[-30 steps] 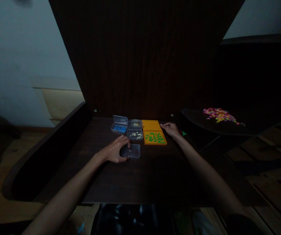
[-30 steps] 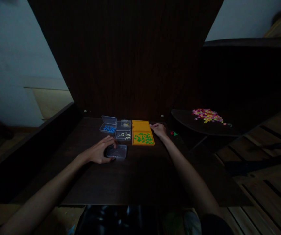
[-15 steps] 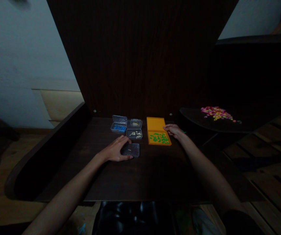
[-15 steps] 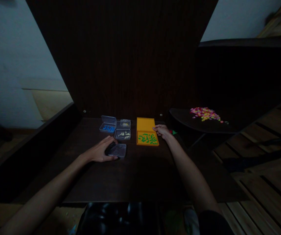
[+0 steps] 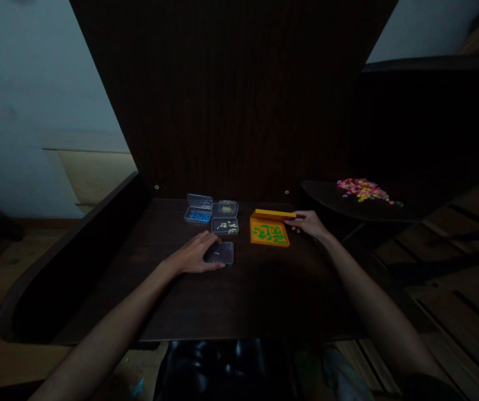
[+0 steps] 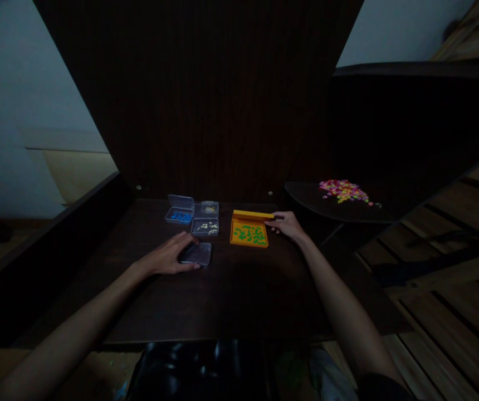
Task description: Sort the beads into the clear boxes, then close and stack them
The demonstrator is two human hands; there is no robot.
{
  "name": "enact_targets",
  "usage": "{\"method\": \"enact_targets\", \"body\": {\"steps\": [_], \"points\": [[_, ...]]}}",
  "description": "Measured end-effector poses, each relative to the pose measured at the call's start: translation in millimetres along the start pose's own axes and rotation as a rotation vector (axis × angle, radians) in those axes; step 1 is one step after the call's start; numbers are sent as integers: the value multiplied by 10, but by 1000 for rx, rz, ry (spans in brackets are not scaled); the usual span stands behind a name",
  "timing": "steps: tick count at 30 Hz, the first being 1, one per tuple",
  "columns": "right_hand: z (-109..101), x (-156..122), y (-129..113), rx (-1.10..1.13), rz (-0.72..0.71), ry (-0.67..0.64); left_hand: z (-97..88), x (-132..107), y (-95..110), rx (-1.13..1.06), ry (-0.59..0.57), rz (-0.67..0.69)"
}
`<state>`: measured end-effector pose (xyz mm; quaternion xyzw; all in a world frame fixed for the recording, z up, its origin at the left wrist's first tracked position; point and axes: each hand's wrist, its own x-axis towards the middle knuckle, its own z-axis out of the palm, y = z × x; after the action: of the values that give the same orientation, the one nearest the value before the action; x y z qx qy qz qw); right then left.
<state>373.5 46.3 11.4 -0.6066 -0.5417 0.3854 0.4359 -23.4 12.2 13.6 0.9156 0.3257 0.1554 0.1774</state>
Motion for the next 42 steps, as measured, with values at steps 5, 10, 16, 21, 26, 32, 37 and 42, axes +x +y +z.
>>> {"method": "enact_targets", "body": {"steps": [5, 10, 16, 21, 26, 32, 37, 42], "points": [[-79, -107, -81, -166, -7, -122, 0, -1, 1, 0, -5, -4], [-91, -179, -127, -319, -79, -85, 10, -5, -8, 7, 1, -9], [295, -472, -138, -607, -574, 52, 3, -8, 7, -9, 16, -13], [641, -708, 54, -741, -710, -114, 12, -10, -1, 7, 7, -20], [689, -696, 276, -756, -738, -147, 20, -12, -14, 16, 8, -13], [574, -603, 269, -715, -738, -190, 18, -16, -6, 16, 13, -25], [464, -425, 245, -678, -747, -156, 26, -18, -14, 20, 13, -13], [385, -187, 256, -647, -733, -127, 30, -12, -5, 23, -1, -20]]}}
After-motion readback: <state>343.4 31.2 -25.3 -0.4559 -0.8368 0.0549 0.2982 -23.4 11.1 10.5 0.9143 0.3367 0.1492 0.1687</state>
